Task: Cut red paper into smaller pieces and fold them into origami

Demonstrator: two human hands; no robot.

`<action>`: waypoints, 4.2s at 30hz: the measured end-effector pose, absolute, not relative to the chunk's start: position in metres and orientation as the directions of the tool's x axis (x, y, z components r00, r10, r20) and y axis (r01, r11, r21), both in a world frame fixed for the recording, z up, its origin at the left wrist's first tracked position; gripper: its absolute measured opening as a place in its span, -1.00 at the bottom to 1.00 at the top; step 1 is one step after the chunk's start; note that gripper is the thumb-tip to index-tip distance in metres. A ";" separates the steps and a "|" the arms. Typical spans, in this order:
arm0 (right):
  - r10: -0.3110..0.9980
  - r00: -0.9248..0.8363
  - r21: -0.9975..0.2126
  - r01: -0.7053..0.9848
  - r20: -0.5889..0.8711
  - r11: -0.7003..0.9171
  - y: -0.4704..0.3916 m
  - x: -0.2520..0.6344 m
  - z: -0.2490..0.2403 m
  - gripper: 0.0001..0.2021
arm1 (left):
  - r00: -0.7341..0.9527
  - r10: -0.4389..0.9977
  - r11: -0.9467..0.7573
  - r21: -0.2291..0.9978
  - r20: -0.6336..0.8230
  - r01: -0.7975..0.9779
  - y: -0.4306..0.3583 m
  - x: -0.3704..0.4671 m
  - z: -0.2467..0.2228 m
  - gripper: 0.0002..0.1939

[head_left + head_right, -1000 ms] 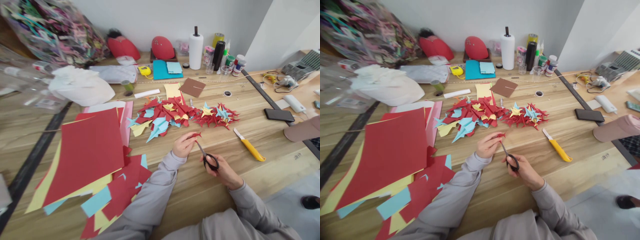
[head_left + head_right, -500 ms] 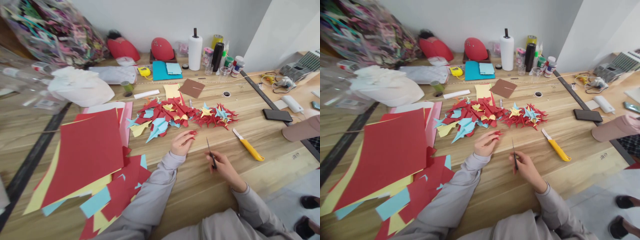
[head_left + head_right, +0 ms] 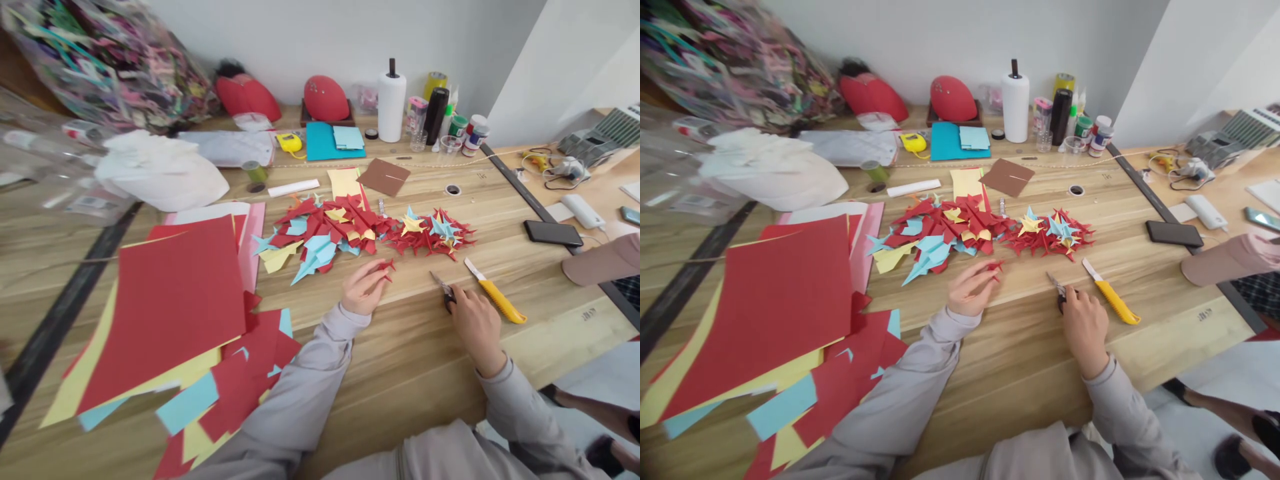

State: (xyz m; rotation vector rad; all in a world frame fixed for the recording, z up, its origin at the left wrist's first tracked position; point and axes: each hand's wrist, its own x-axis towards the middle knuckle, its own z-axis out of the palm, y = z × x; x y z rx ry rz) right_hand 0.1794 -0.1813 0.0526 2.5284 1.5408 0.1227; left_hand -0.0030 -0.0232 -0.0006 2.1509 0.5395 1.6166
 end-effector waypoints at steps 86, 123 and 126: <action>0.892 0.267 -0.895 0.363 0.365 0.257 -0.076 0.144 0.006 -0.77 | 0.404 0.909 0.005 0.966 0.104 -0.259 -0.009 0.005 -0.005 -0.51; 0.879 0.235 -0.900 0.246 0.415 0.359 -0.067 0.145 0.003 -0.90 | 0.511 0.851 0.306 0.908 -0.125 -0.287 -0.012 0.004 0.003 -0.49; 0.883 0.240 -0.906 0.244 0.403 0.347 -0.067 0.145 0.003 -0.88 | 0.517 0.849 0.300 0.906 -0.111 -0.298 -0.012 0.005 0.003 -0.51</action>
